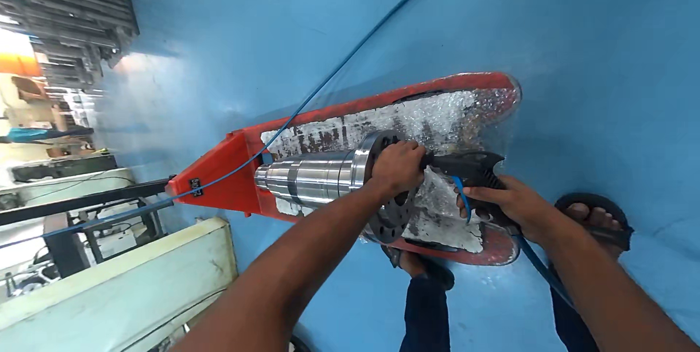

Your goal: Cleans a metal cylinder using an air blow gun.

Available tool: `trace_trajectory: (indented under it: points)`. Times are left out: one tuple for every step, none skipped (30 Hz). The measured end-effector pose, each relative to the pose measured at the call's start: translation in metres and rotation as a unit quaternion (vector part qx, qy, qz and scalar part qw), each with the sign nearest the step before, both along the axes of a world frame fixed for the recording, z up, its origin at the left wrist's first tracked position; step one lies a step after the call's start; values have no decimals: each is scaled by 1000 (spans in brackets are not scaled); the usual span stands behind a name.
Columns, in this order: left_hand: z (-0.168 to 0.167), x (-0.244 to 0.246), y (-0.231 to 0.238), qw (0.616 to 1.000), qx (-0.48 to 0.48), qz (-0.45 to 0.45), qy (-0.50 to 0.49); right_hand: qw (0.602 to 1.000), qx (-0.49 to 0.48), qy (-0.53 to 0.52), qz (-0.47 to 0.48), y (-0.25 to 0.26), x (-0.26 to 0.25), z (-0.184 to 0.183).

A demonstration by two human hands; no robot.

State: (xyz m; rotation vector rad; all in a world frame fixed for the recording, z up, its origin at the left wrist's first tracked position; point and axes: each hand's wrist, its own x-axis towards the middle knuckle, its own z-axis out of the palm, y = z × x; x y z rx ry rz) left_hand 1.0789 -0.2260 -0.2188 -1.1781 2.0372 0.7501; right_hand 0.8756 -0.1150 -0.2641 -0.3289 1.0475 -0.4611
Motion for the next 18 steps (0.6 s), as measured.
trace_trajectory:
  points:
    - [0,0,0,1000,2,-3,-2,1000,2,14,-4,3,3,2]
    - [1,0,-1,1000,4,-4,-3,1000,6,29,-10,6,6,4]
    - [1,0,-1,1000,6,-6,-2,999,9,39,-15,8,7,7]
    - [1,0,-1,1000,6,-8,-1,999,10,43,-16,11,7,9]
    - [1,-1,0,1000,5,-9,0,999,8,42,-13,13,6,9]
    - [0,-1,0,1000,4,-10,0,999,7,37,-13,14,5,9]
    - [0,-1,0,1000,4,-12,-2,999,7,38,-15,15,5,10]
    - [0,0,0,1000,3,-14,-1,999,6,42,-17,16,7,11]
    - [-1,1,0,1000,0,-16,2,999,3,48,-20,16,8,11]
    - [-1,1,0,1000,-1,-16,5,998,1,51,-21,16,9,12]
    - [-2,1,0,1000,-2,-17,6,998,-2,52,-21,16,10,13]
    - [-2,1,0,1000,-1,-19,7,999,-3,51,-19,17,10,13]
    - [-2,1,0,1000,-1,-19,9,998,-4,54,-18,18,10,15]
    - [-2,1,1,1000,-3,-18,11,998,-6,64,-18,19,10,17]
    - [-2,1,1,1000,-3,-17,13,997,-10,78,-17,20,12,19]
    - [-2,1,1,1000,-3,-14,15,996,-14,91,-19,22,14,21]
    - [-2,1,1,1000,-2,-14,14,995,-14,96,-23,23,16,23]
    - [-1,1,1,1000,0,-16,13,995,-9,96,-24,24,17,24]
